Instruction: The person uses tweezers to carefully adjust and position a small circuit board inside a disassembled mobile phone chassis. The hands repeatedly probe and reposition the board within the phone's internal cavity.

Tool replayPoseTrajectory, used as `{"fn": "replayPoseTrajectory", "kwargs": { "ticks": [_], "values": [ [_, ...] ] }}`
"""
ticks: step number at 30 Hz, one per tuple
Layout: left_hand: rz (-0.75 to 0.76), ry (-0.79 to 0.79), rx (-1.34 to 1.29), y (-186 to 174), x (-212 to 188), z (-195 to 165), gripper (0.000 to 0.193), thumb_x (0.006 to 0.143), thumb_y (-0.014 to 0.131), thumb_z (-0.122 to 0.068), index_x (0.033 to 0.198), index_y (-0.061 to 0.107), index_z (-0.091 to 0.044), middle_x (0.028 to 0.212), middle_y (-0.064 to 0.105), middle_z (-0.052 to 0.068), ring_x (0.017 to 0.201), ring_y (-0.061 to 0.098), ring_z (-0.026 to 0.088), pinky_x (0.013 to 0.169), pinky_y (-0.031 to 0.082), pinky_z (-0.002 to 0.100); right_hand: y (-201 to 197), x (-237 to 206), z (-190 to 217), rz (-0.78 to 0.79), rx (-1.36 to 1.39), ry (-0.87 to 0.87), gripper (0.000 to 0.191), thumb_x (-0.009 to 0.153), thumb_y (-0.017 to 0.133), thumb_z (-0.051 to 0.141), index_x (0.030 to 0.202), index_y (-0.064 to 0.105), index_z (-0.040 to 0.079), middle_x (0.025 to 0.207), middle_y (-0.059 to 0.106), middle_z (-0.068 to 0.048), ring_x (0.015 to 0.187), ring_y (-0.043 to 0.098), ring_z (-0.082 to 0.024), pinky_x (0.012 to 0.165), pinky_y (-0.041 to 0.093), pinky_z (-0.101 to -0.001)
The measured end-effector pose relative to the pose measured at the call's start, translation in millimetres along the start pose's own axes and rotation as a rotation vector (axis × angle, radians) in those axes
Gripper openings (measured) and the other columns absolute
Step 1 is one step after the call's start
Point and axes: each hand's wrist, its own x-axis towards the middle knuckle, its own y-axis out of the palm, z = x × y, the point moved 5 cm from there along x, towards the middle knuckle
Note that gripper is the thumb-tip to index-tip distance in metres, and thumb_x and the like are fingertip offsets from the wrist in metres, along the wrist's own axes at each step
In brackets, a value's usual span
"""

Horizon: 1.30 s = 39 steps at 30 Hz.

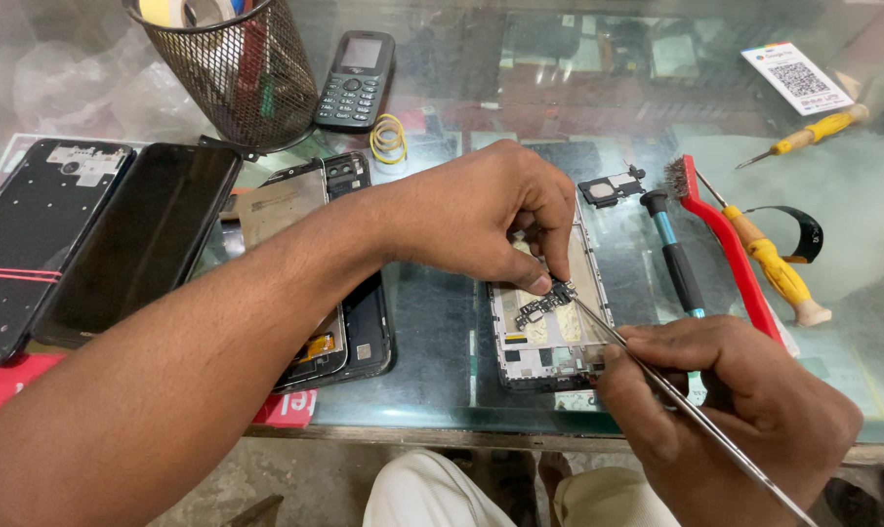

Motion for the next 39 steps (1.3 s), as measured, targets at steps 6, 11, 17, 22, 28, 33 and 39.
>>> {"fn": "replayPoseTrajectory", "kwargs": {
  "ticks": [6,11,17,22,28,33,39],
  "values": [
    [-0.010,-0.004,0.001,-0.2,-0.6,-0.6,0.015,0.072,0.086,-0.007,0.086,0.081,-0.009,0.082,0.068,0.000,0.073,0.063,0.011,0.065,0.052,0.027,-1.0,0.1,2.9,-0.013,0.090,0.015,0.012,0.079,0.082,0.001,0.081,0.071,-0.003,0.082,0.076,-0.013,0.070,0.073,-0.012,0.061,0.057,-0.0241],
    [-0.009,-0.003,0.016,-0.7,-0.4,-0.7,0.016,0.071,0.087,-0.008,0.085,0.080,-0.008,0.081,0.067,0.000,0.073,0.064,0.011,0.065,0.052,0.027,-1.1,1.1,6.4,-0.035,0.084,-0.004,0.012,0.080,0.082,0.000,0.080,0.070,-0.004,0.081,0.075,-0.014,0.069,0.072,-0.013,0.062,0.056,-0.0244],
    [-0.012,-0.017,0.021,-0.3,0.2,0.7,0.016,0.071,0.087,-0.008,0.085,0.081,-0.009,0.081,0.068,0.000,0.072,0.063,0.011,0.064,0.052,0.027,-2.3,4.5,-1.0,-0.013,0.067,0.080,0.010,0.085,0.081,0.000,0.083,0.072,-0.004,0.078,0.076,-0.012,0.064,0.068,-0.010,0.058,0.052,-0.0229],
    [-0.008,-0.014,0.014,-0.1,0.4,0.8,0.016,0.071,0.087,-0.008,0.086,0.081,-0.009,0.081,0.067,0.000,0.071,0.063,0.011,0.064,0.051,0.028,-0.6,5.5,-8.3,-0.013,0.071,0.158,0.009,0.087,0.081,0.001,0.086,0.073,-0.004,0.078,0.076,-0.011,0.063,0.066,-0.009,0.056,0.050,-0.0225],
    [-0.010,-0.014,0.014,-0.2,0.5,0.7,0.016,0.070,0.087,-0.007,0.085,0.081,-0.008,0.081,0.068,0.000,0.071,0.063,0.011,0.063,0.051,0.027,-2.8,0.3,-10.5,-0.033,0.111,0.136,0.012,0.081,0.081,0.000,0.085,0.072,-0.005,0.080,0.075,-0.014,0.067,0.070,-0.012,0.061,0.055,-0.0241],
    [-0.008,-0.011,0.002,-0.3,0.7,0.5,0.016,0.070,0.087,-0.008,0.085,0.080,-0.008,0.082,0.068,0.000,0.071,0.063,0.011,0.063,0.051,0.027,-4.8,-2.2,-8.2,-0.052,0.216,0.056,0.013,0.082,0.080,0.003,0.086,0.070,-0.005,0.088,0.075,-0.016,0.077,0.074,-0.014,0.071,0.059,-0.0249],
    [-0.005,0.006,0.003,-1.0,-0.2,-0.4,0.016,0.072,0.087,-0.008,0.086,0.080,-0.008,0.081,0.067,0.000,0.071,0.062,0.011,0.063,0.050,0.027,-4.0,-0.8,-5.6,-0.028,0.160,0.077,0.012,0.079,0.081,-0.002,0.084,0.070,-0.006,0.088,0.075,-0.017,0.076,0.074,-0.016,0.068,0.059,-0.0273]
  ]
}}
